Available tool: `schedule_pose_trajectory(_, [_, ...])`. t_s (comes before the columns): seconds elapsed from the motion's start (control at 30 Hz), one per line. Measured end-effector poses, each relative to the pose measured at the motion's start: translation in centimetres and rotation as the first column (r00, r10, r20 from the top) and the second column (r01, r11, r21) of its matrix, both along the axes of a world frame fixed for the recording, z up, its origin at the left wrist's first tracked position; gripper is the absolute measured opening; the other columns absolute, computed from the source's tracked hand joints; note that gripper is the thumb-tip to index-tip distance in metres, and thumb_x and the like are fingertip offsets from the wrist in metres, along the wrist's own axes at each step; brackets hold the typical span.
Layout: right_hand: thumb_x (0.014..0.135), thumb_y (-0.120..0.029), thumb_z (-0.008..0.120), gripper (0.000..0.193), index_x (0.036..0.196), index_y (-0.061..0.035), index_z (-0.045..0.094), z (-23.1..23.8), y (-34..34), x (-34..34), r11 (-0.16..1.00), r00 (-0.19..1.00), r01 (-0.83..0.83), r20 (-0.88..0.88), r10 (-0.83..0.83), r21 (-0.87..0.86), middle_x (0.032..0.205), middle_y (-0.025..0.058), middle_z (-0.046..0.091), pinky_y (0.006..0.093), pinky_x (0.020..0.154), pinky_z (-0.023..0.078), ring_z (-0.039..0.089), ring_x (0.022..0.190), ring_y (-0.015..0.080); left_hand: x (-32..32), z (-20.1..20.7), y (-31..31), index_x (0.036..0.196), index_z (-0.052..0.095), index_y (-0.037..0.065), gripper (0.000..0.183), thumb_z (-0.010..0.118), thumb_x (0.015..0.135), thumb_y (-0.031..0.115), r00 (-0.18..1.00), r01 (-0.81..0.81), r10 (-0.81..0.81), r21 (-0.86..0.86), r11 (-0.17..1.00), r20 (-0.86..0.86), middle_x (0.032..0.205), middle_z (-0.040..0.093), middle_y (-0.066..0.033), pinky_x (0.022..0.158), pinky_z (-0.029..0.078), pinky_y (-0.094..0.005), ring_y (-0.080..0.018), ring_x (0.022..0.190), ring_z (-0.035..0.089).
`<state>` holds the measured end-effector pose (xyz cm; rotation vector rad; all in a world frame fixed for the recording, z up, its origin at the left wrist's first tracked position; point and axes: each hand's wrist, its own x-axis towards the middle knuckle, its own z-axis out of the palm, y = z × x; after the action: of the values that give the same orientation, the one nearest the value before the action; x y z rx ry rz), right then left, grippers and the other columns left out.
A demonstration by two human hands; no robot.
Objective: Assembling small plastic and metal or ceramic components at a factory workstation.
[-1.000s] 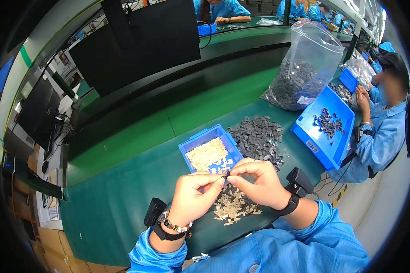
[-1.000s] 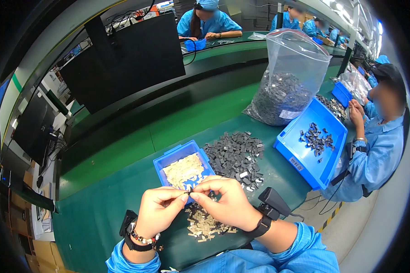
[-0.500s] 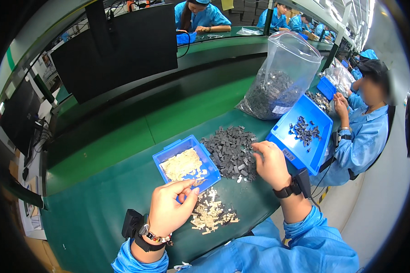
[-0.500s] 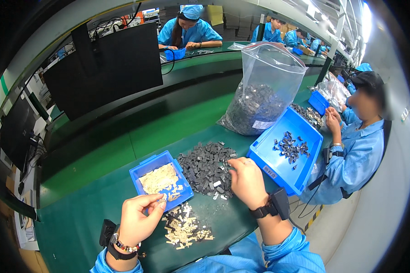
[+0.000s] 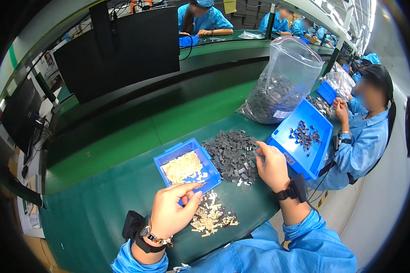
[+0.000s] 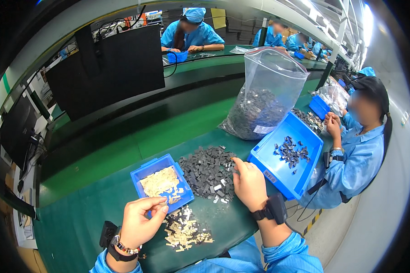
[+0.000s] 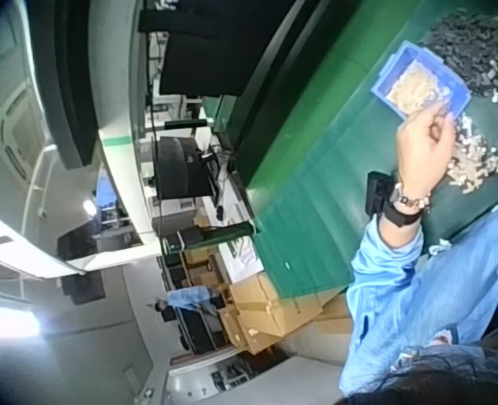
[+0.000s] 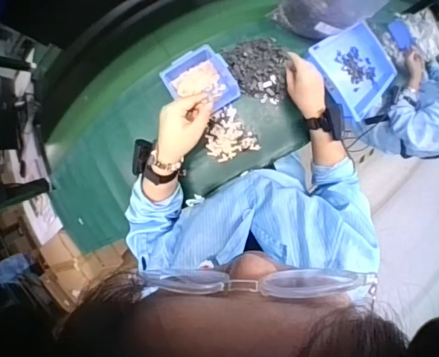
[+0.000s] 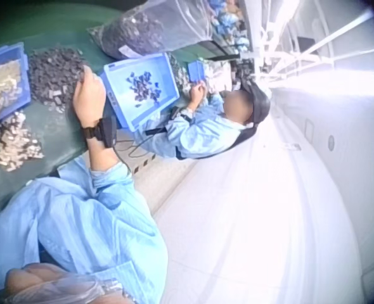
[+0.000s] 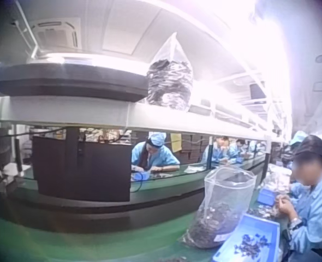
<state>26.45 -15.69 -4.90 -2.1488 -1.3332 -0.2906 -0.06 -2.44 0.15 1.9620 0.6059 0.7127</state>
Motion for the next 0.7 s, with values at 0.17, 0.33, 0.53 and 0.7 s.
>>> schedule_pose_trajectory(0.17, [0.073, 0.001, 0.072, 0.047, 0.118, -0.0025, 0.059, 3.4, 0.8, -5.5, 0.928, 0.941, -0.277, -0.124, 0.315, 0.25, 0.089, 0.0103, 0.069, 0.0374, 0.073, 0.053, 0.067, 0.082, 0.0287, 0.7, -0.1, -0.7, 0.095, 0.071, -0.002, 0.018, 0.072, 0.077, 0.001, 0.994, 0.037, -0.067, 0.313, 0.949, 0.086, 0.082, 0.069, -0.0123, 0.065, 0.053, -0.0316, -0.0233, 0.071, 0.067])
schedule_pose_trajectory(0.33, [0.073, -0.001, 0.074, 0.051, 0.122, -0.0006, 0.059, 5.2, 2.1, -9.9, 0.854, 0.775, -0.404, -0.374, 0.51, 0.327, 0.089, 0.0102, 0.069, 0.0356, 0.078, 0.054, 0.068, 0.085, 0.0246, 1.1, -0.3, -1.7, 0.096, 0.071, 0.0, 0.027, 0.077, 0.071, 0.001, 0.997, -0.034, -0.012, 0.597, 0.801, 0.072, 0.094, 0.069, -0.0128, 0.068, 0.056, -0.0357, -0.0282, 0.078, 0.068])
schedule_pose_trajectory(0.53, [0.079, -0.001, 0.074, 0.047, 0.122, 0.0009, 0.058, 5.7, 2.7, -11.3, 0.812, 0.68, -0.423, -0.451, 0.578, 0.403, 0.091, 0.0117, 0.07, 0.0323, 0.076, 0.056, 0.07, 0.083, 0.022, 0.4, -0.7, -1.1, 0.093, 0.072, -0.001, 0.023, 0.077, 0.07, -0.003, 0.987, -0.105, 0.018, 0.559, 0.822, 0.159, 0.092, 0.072, -0.0141, 0.069, 0.058, -0.0315, -0.0271, 0.08, 0.071])
schedule_pose_trajectory(0.7, [0.082, -0.001, 0.072, 0.035, 0.116, 0.0011, 0.062, 4.8, 2.5, -10.9, 0.758, 0.572, -0.388, -0.507, 0.644, 0.525, 0.095, 0.0127, 0.071, 0.0313, 0.078, 0.055, 0.069, 0.086, 0.0197, 0.4, -0.2, -1.0, 0.087, 0.073, -0.002, 0.015, 0.078, 0.073, -0.003, 0.973, -0.154, 0.088, 0.315, 0.937, 0.214, 0.086, 0.073, -0.0139, 0.069, 0.058, -0.0288, -0.0231, 0.077, 0.072])
